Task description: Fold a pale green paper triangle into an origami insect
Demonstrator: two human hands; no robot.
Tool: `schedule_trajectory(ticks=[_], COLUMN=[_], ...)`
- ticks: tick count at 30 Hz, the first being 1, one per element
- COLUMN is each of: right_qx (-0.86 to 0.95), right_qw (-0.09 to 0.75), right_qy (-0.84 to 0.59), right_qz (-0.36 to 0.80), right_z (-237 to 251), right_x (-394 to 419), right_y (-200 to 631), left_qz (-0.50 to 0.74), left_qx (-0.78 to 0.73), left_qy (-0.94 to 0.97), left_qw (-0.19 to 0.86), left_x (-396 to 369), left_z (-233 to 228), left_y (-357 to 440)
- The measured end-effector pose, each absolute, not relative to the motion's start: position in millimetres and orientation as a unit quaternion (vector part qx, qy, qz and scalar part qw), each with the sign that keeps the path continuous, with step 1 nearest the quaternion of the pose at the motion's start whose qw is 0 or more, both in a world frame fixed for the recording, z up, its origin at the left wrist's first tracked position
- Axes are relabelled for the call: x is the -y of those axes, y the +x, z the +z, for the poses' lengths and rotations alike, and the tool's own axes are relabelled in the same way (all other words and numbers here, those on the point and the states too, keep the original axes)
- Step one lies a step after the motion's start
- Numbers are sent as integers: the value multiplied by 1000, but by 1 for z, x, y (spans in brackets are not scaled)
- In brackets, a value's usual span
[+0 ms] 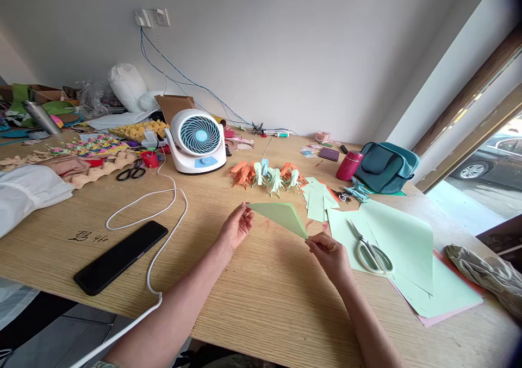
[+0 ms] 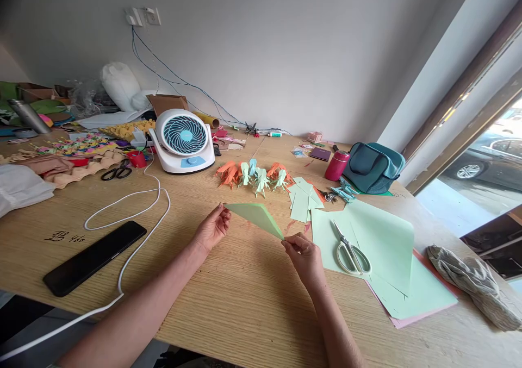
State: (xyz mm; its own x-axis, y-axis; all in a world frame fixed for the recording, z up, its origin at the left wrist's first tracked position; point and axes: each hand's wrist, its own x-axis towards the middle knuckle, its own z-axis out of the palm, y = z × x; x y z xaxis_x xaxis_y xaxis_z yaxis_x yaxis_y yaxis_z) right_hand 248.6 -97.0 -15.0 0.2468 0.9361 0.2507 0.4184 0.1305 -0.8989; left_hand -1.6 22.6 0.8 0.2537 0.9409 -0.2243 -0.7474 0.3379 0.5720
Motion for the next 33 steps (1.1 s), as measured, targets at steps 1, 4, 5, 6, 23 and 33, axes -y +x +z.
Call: schedule_trajectory(ticks=[1,4,5,6,23,33], right_qx=[569,586,582,577,623,669], right_qw=[501,492,490,488,418,379], right_qy=[-605,-597,-594,-591,-505,-496], right_qz=[244,241,260,282,427,404], right_z=[-15,-16,-17,-17,-9,-24], right_x=[97,98,98,98,106,103], right_y=[249,250,250,250,238,231], left_qz=[546,544,543,543,536,543], left_qx=[-270,-262,-259,-257,-241,-242], left_qy=[172,156,152,148,128,124], left_qw=[774,782,784,786,799,795], left_x=[-23,-23,-23,-23,-19,-21], left_z=[2,3,3,3,1,-3], left_y=[-2,-2,-2,-2,2,2])
